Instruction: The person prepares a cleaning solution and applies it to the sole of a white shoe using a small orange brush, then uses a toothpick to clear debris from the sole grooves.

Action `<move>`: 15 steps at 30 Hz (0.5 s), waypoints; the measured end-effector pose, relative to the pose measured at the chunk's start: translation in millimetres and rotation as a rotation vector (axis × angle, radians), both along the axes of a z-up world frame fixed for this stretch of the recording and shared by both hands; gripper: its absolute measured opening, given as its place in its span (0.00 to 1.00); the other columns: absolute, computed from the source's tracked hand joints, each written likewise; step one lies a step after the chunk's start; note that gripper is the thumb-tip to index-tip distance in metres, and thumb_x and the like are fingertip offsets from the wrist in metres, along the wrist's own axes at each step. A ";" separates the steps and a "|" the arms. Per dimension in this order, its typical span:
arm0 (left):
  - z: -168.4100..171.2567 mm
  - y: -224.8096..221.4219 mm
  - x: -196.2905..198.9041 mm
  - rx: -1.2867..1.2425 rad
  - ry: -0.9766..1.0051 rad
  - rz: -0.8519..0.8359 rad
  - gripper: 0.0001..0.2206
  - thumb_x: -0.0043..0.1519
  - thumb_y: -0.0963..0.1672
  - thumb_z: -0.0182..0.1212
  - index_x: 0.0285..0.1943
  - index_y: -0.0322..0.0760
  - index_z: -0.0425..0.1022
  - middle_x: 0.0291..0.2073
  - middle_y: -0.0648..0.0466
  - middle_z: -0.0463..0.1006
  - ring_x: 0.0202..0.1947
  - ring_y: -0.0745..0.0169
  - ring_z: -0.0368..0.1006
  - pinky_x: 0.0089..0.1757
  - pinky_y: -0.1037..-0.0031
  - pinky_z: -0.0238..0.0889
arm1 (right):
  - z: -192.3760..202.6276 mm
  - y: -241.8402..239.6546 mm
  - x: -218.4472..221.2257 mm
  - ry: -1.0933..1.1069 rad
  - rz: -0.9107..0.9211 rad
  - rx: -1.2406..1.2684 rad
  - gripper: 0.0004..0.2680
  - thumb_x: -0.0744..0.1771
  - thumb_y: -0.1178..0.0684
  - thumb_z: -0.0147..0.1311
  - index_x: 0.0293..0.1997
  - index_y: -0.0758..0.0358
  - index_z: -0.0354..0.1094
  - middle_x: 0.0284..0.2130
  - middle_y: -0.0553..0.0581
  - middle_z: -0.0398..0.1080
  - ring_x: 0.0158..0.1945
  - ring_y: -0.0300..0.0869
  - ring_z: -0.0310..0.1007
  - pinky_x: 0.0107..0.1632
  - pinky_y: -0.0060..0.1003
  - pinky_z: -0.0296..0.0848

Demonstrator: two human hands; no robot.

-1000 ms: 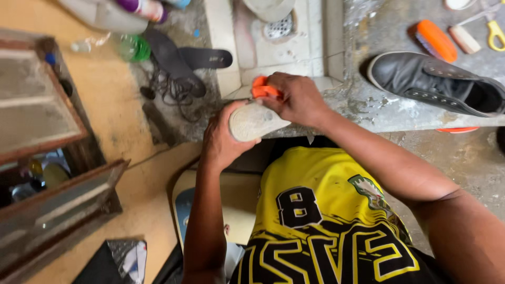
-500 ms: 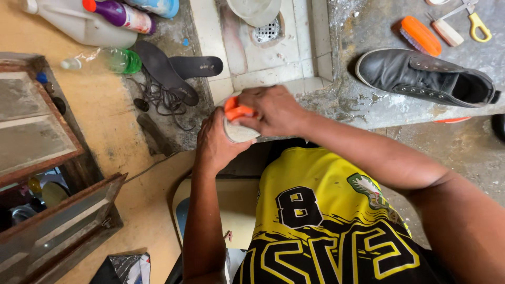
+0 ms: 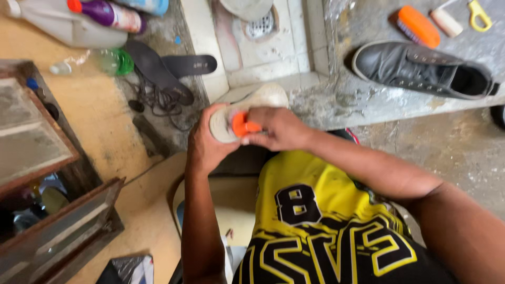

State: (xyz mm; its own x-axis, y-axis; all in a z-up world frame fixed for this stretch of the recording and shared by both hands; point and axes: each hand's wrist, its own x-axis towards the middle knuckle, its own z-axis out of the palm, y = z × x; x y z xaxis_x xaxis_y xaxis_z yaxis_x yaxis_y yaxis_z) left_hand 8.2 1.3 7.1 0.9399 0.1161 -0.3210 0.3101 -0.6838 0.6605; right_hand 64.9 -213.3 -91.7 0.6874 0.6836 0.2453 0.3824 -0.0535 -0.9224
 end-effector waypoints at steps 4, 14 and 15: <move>-1.5 3.9 -8.0 -0.060 -0.037 -0.023 0.37 0.43 0.41 0.81 0.64 0.40 0.68 0.56 0.49 0.80 0.57 0.52 0.77 0.55 0.65 0.70 | -26.1 -26.4 15.6 0.047 0.029 -0.330 0.10 0.67 0.44 0.60 0.45 0.56 0.72 0.39 0.57 0.75 0.36 0.49 0.79 0.41 0.42 0.76; -9.7 6.8 -18.5 -0.074 -0.089 0.000 0.38 0.44 0.40 0.81 0.65 0.40 0.68 0.59 0.49 0.78 0.59 0.53 0.77 0.56 0.66 0.70 | -19.0 9.5 -13.7 0.303 0.027 -0.396 0.16 0.66 0.39 0.60 0.53 0.56 0.72 0.31 0.62 0.77 0.30 0.53 0.78 0.38 0.47 0.76; -12.6 11.1 -21.3 -0.088 -0.101 -0.006 0.38 0.44 0.40 0.80 0.66 0.40 0.67 0.60 0.49 0.78 0.59 0.53 0.77 0.57 0.66 0.70 | -29.3 0.9 -6.5 0.273 0.001 -0.447 0.17 0.66 0.39 0.60 0.54 0.57 0.72 0.31 0.62 0.77 0.30 0.54 0.78 0.38 0.48 0.76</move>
